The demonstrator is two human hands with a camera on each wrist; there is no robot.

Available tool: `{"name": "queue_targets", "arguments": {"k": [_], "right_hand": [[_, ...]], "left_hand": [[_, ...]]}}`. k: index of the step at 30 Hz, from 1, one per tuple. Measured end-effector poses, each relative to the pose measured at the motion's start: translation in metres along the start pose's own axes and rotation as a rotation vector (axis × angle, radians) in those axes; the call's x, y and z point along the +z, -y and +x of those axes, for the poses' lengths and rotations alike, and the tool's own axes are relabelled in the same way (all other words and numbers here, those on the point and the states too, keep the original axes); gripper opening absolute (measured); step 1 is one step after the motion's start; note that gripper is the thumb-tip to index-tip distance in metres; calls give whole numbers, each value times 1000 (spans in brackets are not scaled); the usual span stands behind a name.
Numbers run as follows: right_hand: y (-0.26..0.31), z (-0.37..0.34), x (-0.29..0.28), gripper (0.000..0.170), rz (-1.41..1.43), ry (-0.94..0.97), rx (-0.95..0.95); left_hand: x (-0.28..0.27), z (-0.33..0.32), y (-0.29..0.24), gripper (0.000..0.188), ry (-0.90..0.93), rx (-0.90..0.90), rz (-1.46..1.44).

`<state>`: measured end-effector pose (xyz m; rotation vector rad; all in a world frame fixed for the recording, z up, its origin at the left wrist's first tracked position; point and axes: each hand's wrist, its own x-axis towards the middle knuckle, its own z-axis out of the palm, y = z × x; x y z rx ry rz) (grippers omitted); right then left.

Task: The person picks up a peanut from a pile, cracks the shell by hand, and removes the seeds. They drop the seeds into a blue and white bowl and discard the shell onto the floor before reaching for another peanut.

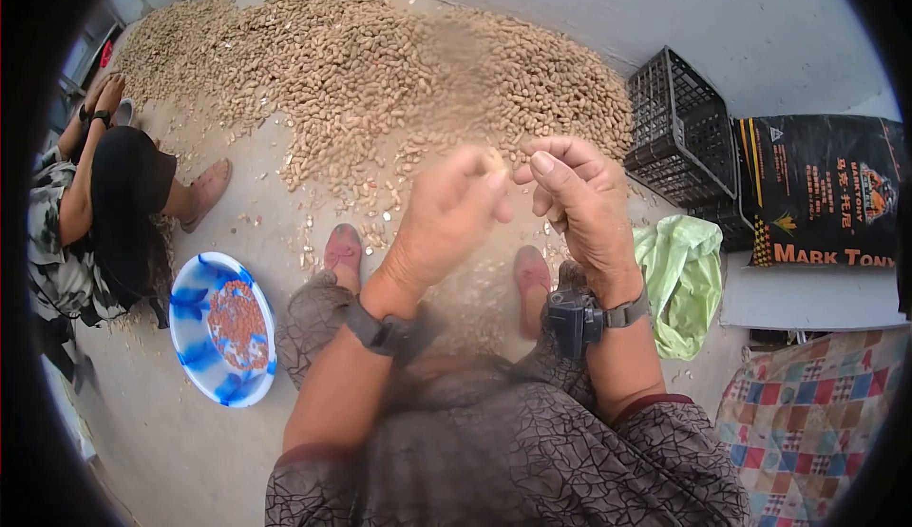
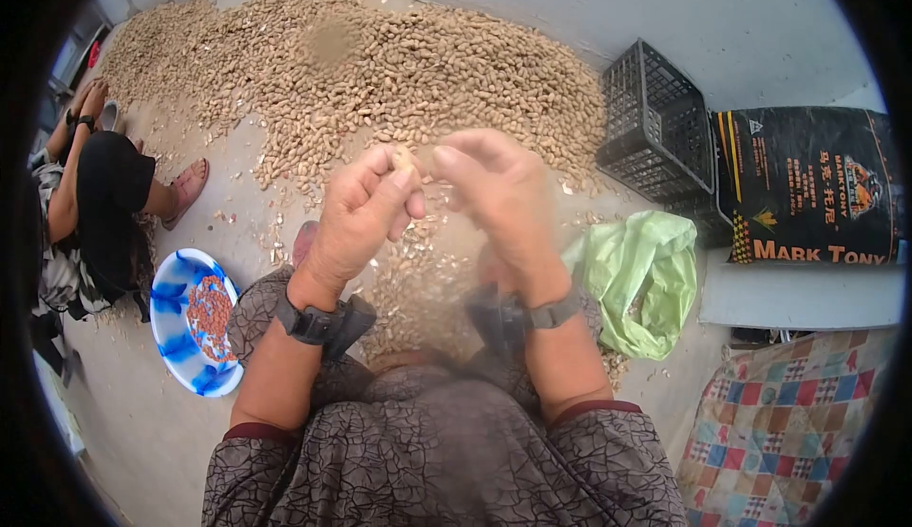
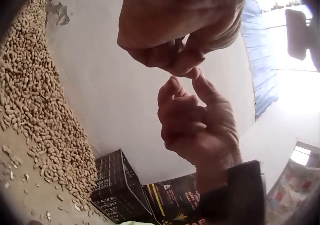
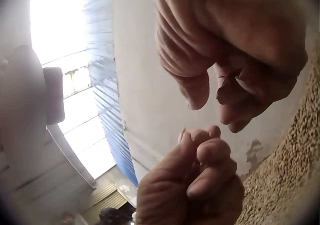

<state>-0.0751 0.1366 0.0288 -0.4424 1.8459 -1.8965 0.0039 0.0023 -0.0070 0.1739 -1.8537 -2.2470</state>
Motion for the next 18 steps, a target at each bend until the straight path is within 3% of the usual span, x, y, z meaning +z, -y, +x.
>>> {"name": "queue_targets", "arguments": {"k": [5, 7, 14, 18], "right_hand": [[-7, -1, -2, 23, -173, 37, -108], [-2, -2, -1, 18, -15, 159, 9], [13, -8, -6, 14, 127, 185, 39], [6, -8, -5, 29, 81, 161, 51]], "left_hand": [[7, -1, 12, 14, 161, 30, -69], [9, -1, 7, 14, 164, 10, -149], [2, 0, -3, 18, 221, -124, -174], [7, -1, -4, 21, 195, -104, -245]]}}
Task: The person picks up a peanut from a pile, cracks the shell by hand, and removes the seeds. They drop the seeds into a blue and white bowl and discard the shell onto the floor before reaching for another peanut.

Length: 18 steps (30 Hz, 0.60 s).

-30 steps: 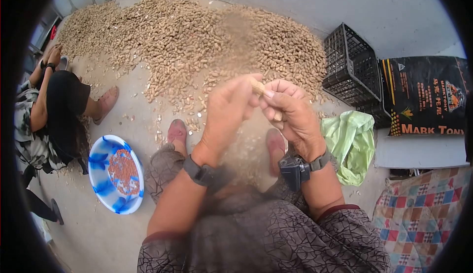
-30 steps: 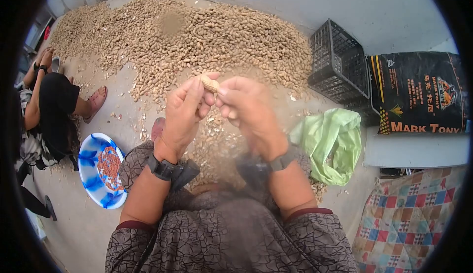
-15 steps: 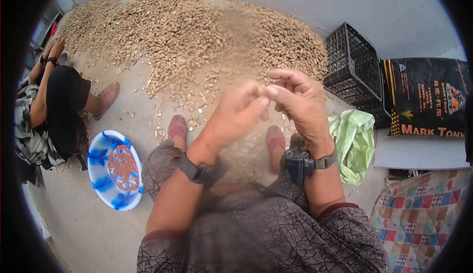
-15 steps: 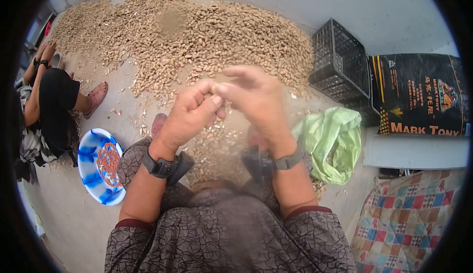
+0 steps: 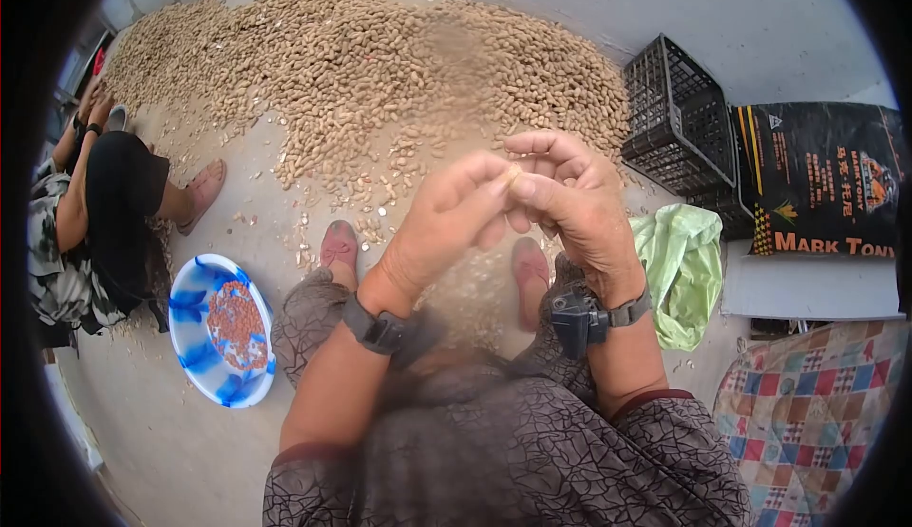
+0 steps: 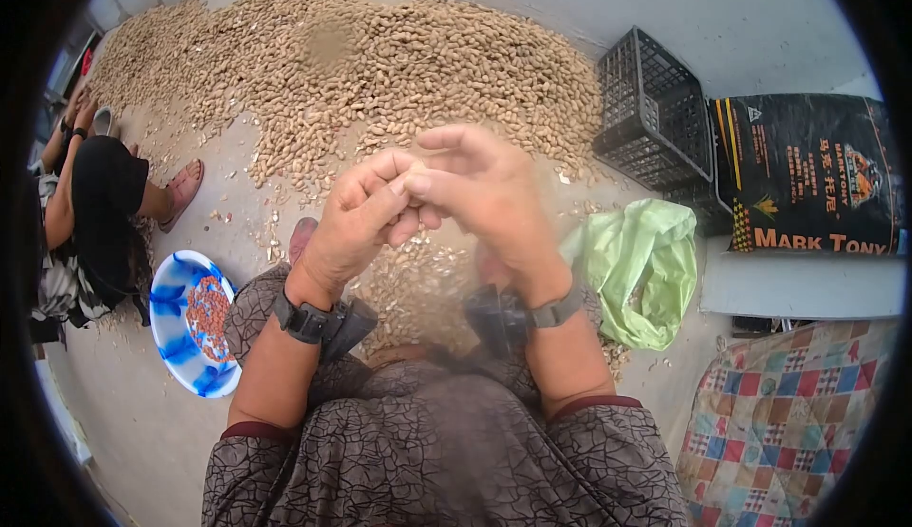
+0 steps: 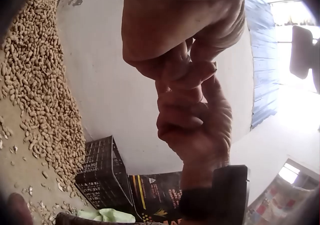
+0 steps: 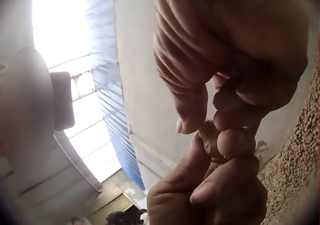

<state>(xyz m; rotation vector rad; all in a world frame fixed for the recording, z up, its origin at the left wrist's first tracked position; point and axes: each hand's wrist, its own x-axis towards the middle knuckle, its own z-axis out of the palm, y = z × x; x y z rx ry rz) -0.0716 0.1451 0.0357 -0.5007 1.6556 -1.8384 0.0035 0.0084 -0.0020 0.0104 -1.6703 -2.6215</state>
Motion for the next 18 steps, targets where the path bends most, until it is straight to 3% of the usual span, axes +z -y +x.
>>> {"name": "queue_targets", "arguments": {"k": [4, 8, 10, 13, 18], "right_hand": [[-11, 4, -6, 43, -58, 64, 24], [0, 1, -2, 44, -19, 105, 71], [0, 3, -4, 33, 69, 204, 113], [-1, 3, -1, 31, 144, 221, 148], [-5, 4, 8, 28, 240, 178, 94]], "left_hand": [[5, 0, 3, 22, -58, 11, 21], [3, -1, 4, 25, -46, 2, 25], [5, -2, -1, 27, -25, 79, 43], [8, -5, -11, 29, 54, 68, -61], [8, -7, -10, 28, 9, 103, -19]]}}
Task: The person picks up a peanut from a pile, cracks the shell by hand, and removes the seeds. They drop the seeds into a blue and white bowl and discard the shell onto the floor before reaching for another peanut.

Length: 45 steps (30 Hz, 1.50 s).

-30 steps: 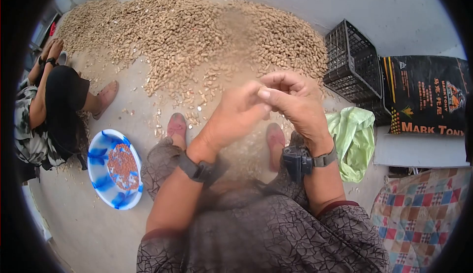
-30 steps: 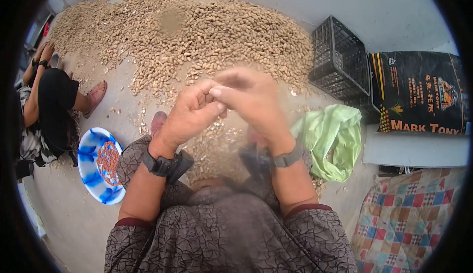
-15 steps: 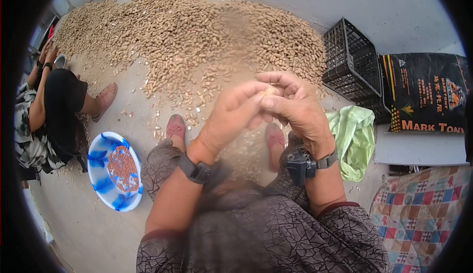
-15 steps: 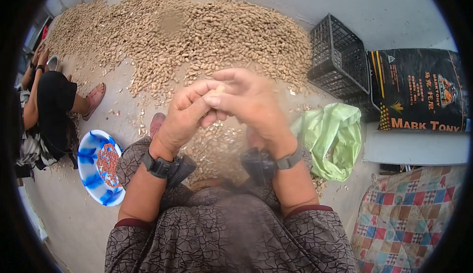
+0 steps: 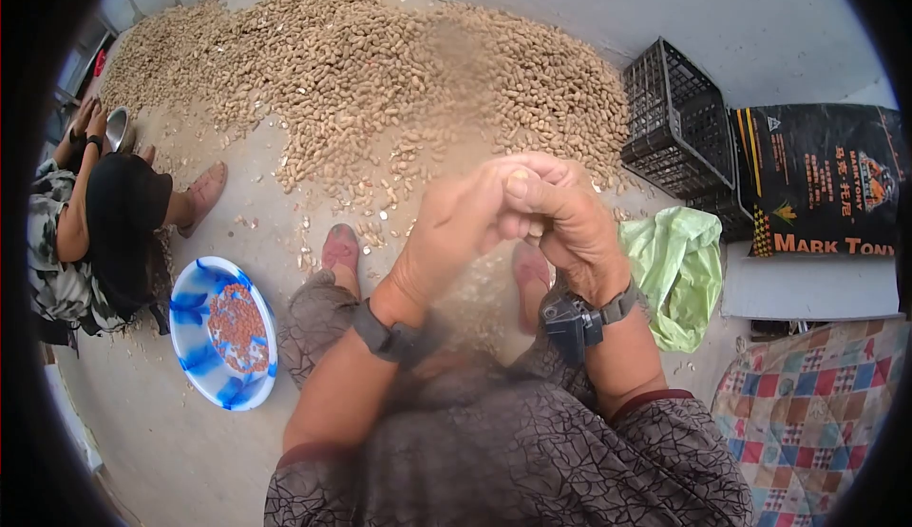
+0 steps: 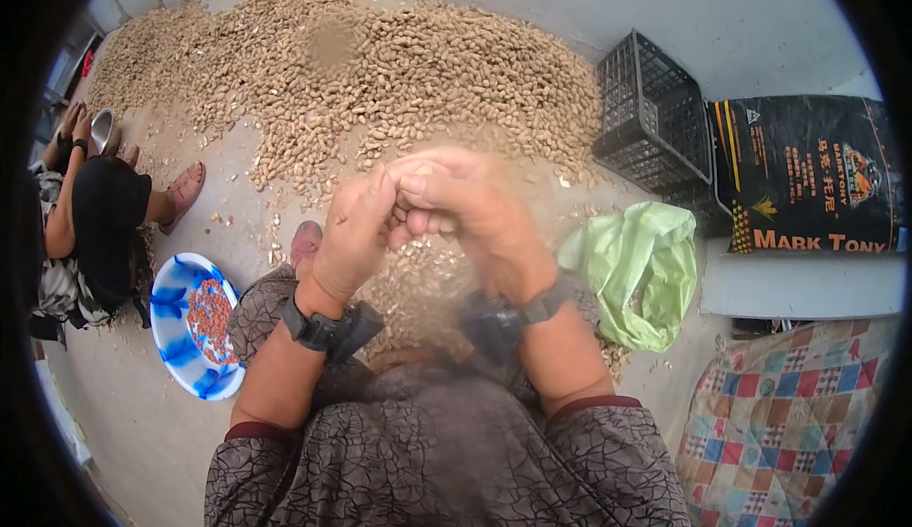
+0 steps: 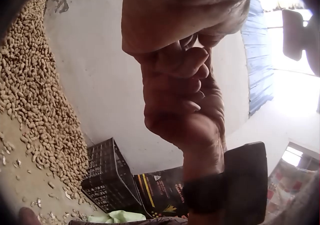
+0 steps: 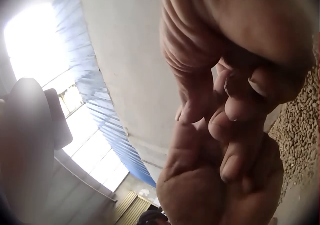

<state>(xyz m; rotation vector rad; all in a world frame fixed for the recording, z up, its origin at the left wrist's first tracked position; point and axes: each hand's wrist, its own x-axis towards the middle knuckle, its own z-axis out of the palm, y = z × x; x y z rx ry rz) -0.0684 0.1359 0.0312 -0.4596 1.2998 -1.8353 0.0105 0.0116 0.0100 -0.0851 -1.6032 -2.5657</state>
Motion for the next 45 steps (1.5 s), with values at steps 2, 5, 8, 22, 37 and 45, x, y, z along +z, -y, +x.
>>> {"name": "queue_targets", "arguments": {"k": [2, 5, 8, 22, 37, 45], "right_hand": [[-2, 3, 0, 27, -7, -11, -23], [-7, 8, -1, 27, -28, -24, -62], [-11, 12, -1, 27, -28, -78, -79], [-3, 10, -1, 21, -69, -25, -78], [-3, 12, -1, 24, -164, -141, -107], [1, 13, -4, 23, -265, -185, -116]], "left_hand": [[7, -1, 2, 28, -51, 41, 33], [13, 2, 6, 39, -159, 107, 87], [12, 4, 11, 39, -213, 145, 22], [2, 6, 9, 28, -135, 15, 2], [7, 9, 12, 40, -262, 49, 55], [0, 20, 18, 23, -229, 104, -178]]}}
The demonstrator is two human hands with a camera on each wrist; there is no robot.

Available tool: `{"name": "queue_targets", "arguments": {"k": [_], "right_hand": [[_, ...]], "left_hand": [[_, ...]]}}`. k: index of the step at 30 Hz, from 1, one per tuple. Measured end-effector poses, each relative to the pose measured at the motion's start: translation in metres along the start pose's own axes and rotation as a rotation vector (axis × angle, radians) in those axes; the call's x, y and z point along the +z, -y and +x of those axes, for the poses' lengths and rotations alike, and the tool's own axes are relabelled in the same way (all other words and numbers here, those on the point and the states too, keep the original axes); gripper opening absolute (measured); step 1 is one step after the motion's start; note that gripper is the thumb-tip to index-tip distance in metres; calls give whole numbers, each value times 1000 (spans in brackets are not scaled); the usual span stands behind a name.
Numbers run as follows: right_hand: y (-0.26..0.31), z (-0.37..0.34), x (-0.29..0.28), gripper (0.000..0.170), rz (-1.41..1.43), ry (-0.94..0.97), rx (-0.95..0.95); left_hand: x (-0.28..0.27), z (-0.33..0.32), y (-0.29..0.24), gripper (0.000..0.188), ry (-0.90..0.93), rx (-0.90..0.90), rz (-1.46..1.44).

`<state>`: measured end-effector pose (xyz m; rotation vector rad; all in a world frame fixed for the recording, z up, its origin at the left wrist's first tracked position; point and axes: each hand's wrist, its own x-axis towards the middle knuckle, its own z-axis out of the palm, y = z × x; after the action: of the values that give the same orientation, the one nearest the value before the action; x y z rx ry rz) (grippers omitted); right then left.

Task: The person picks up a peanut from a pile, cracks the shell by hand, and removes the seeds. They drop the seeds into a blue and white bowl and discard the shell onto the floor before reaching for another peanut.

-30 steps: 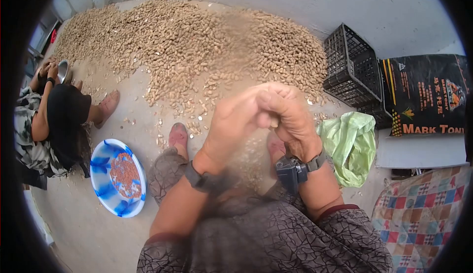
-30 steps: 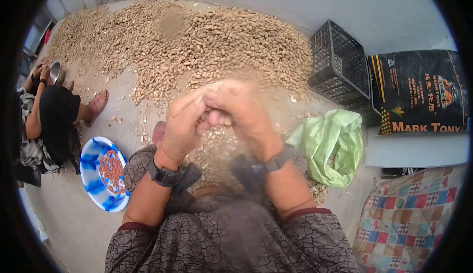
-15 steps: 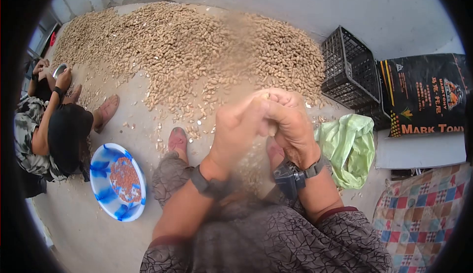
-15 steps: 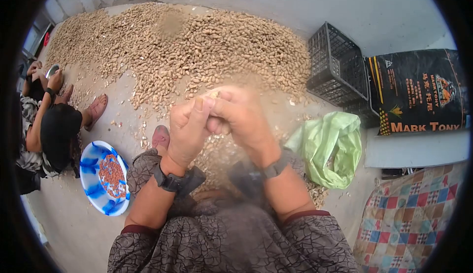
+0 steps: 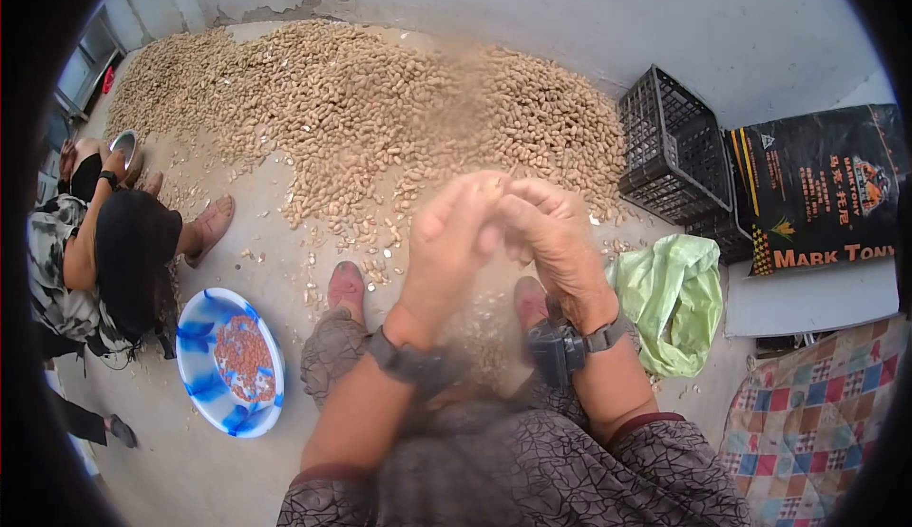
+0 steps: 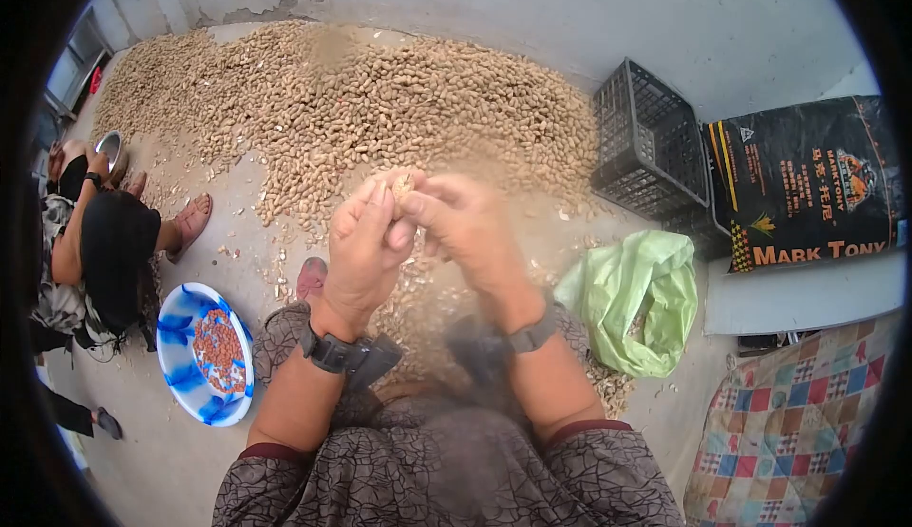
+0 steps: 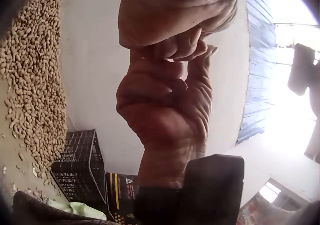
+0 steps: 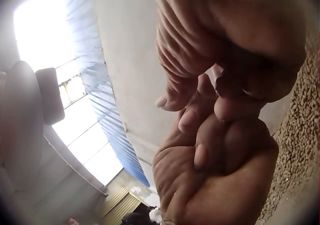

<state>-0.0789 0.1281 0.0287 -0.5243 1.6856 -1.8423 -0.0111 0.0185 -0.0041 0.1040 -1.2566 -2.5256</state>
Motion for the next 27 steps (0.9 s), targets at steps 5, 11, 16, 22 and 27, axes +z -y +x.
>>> {"name": "queue_targets", "arguments": {"k": [5, 11, 16, 22, 27], "right_hand": [[3, 1, -6, 22, -24, -37, -23], [-3, 6, -8, 22, 133, 30, 3], [-6, 7, -8, 23, 121, 13, -27], [-14, 7, -1, 20, 72, -102, -48], [-19, 9, 8, 18, 32, -143, -104]], "left_hand": [[9, -2, 1, 20, -94, 42, 201], [13, -1, 5, 27, -41, 169, 258], [11, 3, 16, 23, -63, 254, 336], [9, 8, 31, 21, -168, 248, 300], [11, 10, 26, 26, -251, 178, 228]]}}
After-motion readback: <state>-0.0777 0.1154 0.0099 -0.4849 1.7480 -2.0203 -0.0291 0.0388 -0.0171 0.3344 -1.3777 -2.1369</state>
